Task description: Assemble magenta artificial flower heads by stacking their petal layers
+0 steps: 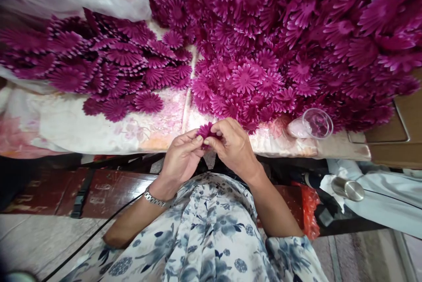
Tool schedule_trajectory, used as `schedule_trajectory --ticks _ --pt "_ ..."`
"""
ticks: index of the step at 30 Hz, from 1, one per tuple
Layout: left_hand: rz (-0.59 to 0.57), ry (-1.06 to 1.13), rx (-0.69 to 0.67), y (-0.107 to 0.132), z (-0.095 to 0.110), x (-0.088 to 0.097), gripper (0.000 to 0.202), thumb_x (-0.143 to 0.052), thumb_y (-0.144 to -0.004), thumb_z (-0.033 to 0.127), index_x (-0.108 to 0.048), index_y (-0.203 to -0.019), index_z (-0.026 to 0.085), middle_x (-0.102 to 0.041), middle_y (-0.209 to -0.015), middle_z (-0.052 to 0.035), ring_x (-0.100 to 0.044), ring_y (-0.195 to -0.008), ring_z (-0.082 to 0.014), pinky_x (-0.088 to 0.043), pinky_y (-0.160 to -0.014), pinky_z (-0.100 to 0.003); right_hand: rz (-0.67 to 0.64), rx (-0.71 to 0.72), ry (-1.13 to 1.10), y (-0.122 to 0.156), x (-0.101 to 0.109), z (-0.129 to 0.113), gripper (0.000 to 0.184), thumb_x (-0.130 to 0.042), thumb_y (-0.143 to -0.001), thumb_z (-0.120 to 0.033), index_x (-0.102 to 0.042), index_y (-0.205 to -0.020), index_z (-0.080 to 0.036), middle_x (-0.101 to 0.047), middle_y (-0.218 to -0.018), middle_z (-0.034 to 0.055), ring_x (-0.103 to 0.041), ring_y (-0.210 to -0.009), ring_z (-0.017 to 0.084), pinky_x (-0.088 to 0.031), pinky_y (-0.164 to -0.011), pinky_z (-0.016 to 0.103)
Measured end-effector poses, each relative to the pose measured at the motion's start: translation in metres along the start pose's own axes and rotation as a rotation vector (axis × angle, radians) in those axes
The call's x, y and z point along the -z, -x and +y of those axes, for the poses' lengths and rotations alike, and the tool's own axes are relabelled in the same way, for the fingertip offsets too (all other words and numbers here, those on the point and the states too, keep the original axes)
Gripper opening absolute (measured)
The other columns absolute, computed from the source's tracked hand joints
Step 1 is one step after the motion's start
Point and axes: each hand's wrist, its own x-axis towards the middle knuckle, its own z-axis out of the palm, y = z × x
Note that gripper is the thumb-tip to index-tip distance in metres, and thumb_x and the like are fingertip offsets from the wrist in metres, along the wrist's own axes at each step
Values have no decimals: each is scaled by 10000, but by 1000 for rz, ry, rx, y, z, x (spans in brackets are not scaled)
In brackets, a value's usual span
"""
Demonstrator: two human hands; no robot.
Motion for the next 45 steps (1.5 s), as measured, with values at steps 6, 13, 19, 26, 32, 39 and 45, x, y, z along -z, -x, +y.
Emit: schedule_trajectory --ticks 6,13,19,26,32,39,45 --pt "-54 -14 40 2 -1 4 168 -750 -646 217 -724 -780 119 -663 -694 -36 -604 -662 -130 -519 -702 -272 -20 -50 -30 2 -3 3 129 -632 -808 -201 -508 -774 -194 -516 -702 -24 -494 -627 107 -405 -565 233" --pt "-82 -46 -35 2 -6 4 198 -767 -639 202 -738 -826 143 -687 -720 -25 -607 -685 -123 -508 -717 -246 43 3 88 7 -6 -1 86 -520 -871 -164 -520 -793 -199 -546 -724 12 -521 -694 137 -442 -644 265" --pt "8 -63 -52 0 -10 3 200 -807 -591 252 -733 -733 133 -665 -656 -16 -561 -624 -103 -474 -643 -212 57 25 75 7 -5 1 78 -510 -875 -151 -538 -807 -176 -552 -702 20 -527 -666 131 -436 -619 247" --pt "41 -70 -68 -1 -11 1 193 -803 -582 269 -698 -655 124 -579 -562 14 -480 -541 -76 -435 -585 -202 73 -63 3 12 -2 4 128 -456 -899 -171 -566 -837 -185 -596 -718 16 -566 -669 124 -439 -638 243" --pt "100 -85 -82 0 -13 -1 179 -774 -587 263 -656 -602 128 -524 -535 30 -449 -515 -72 -416 -544 -199 10 -279 -248 14 4 6 157 -475 -891 -233 -609 -834 -175 -510 -592 -37 -463 -531 87 -370 -532 218" --pt "161 -70 -113 0 -5 -2 208 -780 -579 282 -648 -605 124 -516 -531 32 -429 -500 -62 -386 -509 -180 69 -457 -665 11 9 17 190 -573 -834 -360 -626 -802 -181 -506 -602 -38 -417 -532 76 -355 -514 206" --pt "189 -59 -59 -3 0 -1 266 -826 -514 299 -660 -617 119 -572 -553 12 -481 -509 -75 -414 -517 -191 450 -278 -127 -13 47 27 151 -530 -859 -282 -643 -856 -181 -582 -684 -5 -501 -577 98 -425 -568 235"
